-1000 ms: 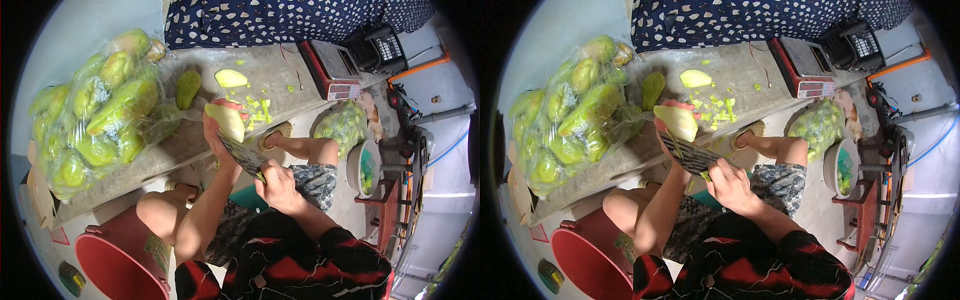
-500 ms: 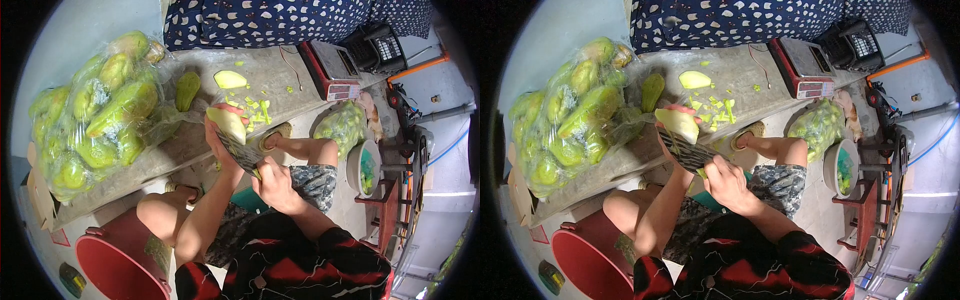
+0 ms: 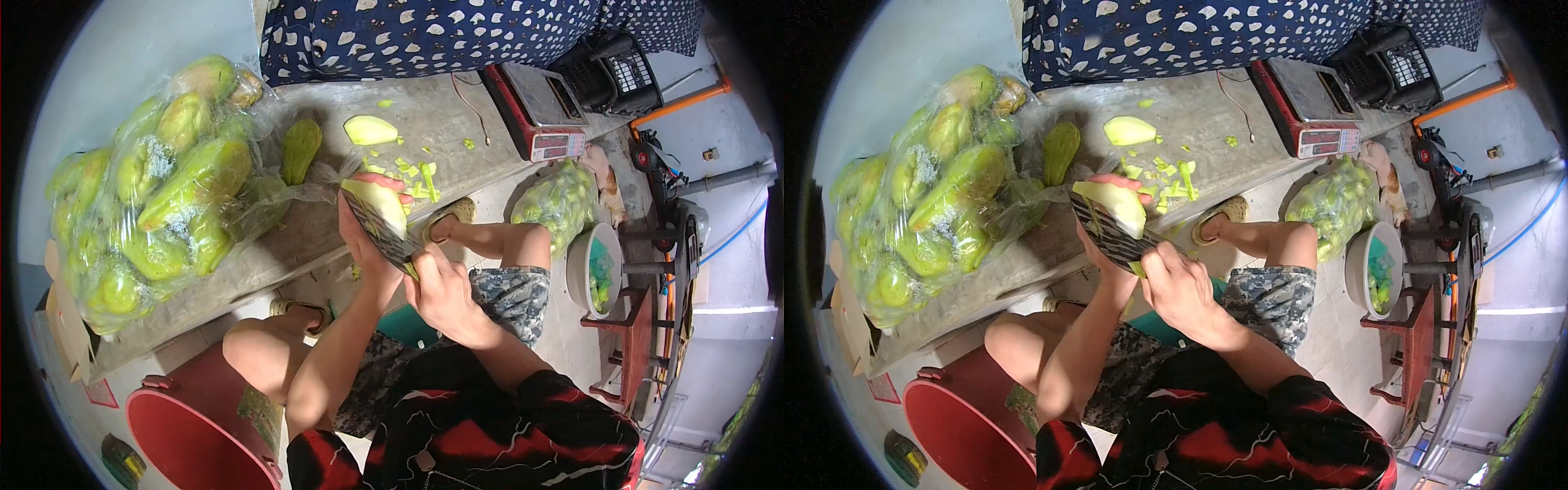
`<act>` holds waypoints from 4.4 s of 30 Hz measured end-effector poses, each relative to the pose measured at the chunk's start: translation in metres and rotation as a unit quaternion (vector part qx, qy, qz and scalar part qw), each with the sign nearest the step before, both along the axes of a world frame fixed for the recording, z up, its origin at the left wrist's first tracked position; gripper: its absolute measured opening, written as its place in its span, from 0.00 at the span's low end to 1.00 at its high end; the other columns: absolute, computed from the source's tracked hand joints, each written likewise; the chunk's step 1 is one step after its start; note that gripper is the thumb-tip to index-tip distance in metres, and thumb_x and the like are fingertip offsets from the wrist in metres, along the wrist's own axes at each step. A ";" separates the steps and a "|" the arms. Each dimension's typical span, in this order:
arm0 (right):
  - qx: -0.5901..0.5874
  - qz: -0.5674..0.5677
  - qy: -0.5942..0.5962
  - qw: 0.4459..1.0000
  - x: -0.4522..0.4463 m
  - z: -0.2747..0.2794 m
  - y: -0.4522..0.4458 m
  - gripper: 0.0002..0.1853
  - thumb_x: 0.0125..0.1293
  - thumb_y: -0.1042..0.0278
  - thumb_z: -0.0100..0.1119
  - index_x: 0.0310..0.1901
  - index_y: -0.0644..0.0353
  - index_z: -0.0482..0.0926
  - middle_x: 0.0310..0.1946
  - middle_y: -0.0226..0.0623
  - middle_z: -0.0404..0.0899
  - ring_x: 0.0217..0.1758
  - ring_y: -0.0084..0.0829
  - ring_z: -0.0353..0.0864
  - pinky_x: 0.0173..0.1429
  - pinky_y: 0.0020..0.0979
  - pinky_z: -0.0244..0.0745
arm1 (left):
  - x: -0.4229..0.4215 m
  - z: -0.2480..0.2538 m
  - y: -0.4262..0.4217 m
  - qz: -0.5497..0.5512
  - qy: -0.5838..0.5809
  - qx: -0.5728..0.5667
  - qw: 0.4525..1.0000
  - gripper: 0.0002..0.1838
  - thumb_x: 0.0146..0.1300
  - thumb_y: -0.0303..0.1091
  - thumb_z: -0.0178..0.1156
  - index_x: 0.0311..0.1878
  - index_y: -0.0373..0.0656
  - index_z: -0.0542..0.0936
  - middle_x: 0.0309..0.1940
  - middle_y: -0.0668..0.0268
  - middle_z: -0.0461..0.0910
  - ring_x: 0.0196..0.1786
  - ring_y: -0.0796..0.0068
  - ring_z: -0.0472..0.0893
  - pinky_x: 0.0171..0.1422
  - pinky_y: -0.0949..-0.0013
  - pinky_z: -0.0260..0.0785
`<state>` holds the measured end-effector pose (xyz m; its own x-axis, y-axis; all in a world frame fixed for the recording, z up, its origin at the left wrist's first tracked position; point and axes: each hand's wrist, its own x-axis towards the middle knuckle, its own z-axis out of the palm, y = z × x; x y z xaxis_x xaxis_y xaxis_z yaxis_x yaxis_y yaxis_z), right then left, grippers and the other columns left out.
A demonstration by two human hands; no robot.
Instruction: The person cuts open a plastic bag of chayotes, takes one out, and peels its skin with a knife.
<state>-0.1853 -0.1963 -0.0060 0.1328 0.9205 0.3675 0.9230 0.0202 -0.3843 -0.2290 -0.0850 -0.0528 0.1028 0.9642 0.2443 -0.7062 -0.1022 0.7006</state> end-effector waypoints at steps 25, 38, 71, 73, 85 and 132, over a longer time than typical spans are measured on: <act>0.001 -0.023 0.157 0.987 0.012 0.009 0.014 0.11 0.68 0.73 0.60 0.37 0.64 0.65 0.21 0.48 0.74 0.23 0.50 0.77 0.27 0.41 0.69 | -0.004 -0.004 0.011 -0.002 0.109 0.067 0.992 0.26 0.78 0.45 0.43 0.66 0.31 0.63 0.52 0.54 0.78 0.47 0.69 0.81 0.44 0.68 0.77; -0.140 0.056 0.226 0.962 0.053 0.042 0.050 0.12 0.67 0.73 0.58 0.47 0.64 0.67 0.20 0.50 0.75 0.21 0.51 0.77 0.25 0.40 0.69 | -0.012 -0.009 0.040 0.027 0.106 0.104 0.988 0.26 0.78 0.45 0.41 0.65 0.30 0.63 0.50 0.53 0.79 0.45 0.66 0.82 0.55 0.62 0.75; -0.102 0.030 0.573 0.813 0.097 0.010 0.022 0.09 0.73 0.66 0.60 0.42 0.62 0.72 0.15 0.26 0.69 0.13 0.18 0.68 0.17 0.24 0.66 | -0.035 0.012 0.052 -0.288 -0.098 -0.152 0.940 0.32 0.74 0.56 0.40 0.62 0.34 0.72 0.43 0.51 0.83 0.45 0.64 0.84 0.49 0.64 0.77; -0.103 0.029 0.573 0.813 0.098 0.009 0.021 0.09 0.72 0.66 0.60 0.42 0.62 0.72 0.15 0.26 0.69 0.13 0.18 0.68 0.17 0.23 0.65 | -0.035 0.010 0.052 -0.284 -0.094 -0.155 0.942 0.32 0.75 0.54 0.39 0.62 0.32 0.72 0.43 0.50 0.83 0.44 0.64 0.84 0.49 0.64 0.77; -0.131 0.041 0.610 0.781 0.102 0.004 0.016 0.09 0.71 0.67 0.61 0.42 0.60 0.72 0.15 0.25 0.69 0.12 0.18 0.67 0.16 0.24 0.65 | -0.033 0.006 0.052 -0.268 -0.074 -0.164 0.946 0.33 0.74 0.56 0.41 0.62 0.33 0.74 0.45 0.53 0.82 0.46 0.65 0.83 0.51 0.62 0.77; -0.137 0.031 0.645 0.751 0.097 -0.001 0.016 0.07 0.71 0.69 0.61 0.41 0.60 0.71 0.15 0.26 0.67 0.12 0.19 0.68 0.16 0.25 0.66 | -0.031 0.007 0.046 -0.255 -0.076 -0.153 0.952 0.32 0.75 0.55 0.40 0.62 0.33 0.74 0.40 0.60 0.82 0.42 0.72 0.82 0.47 0.67 0.76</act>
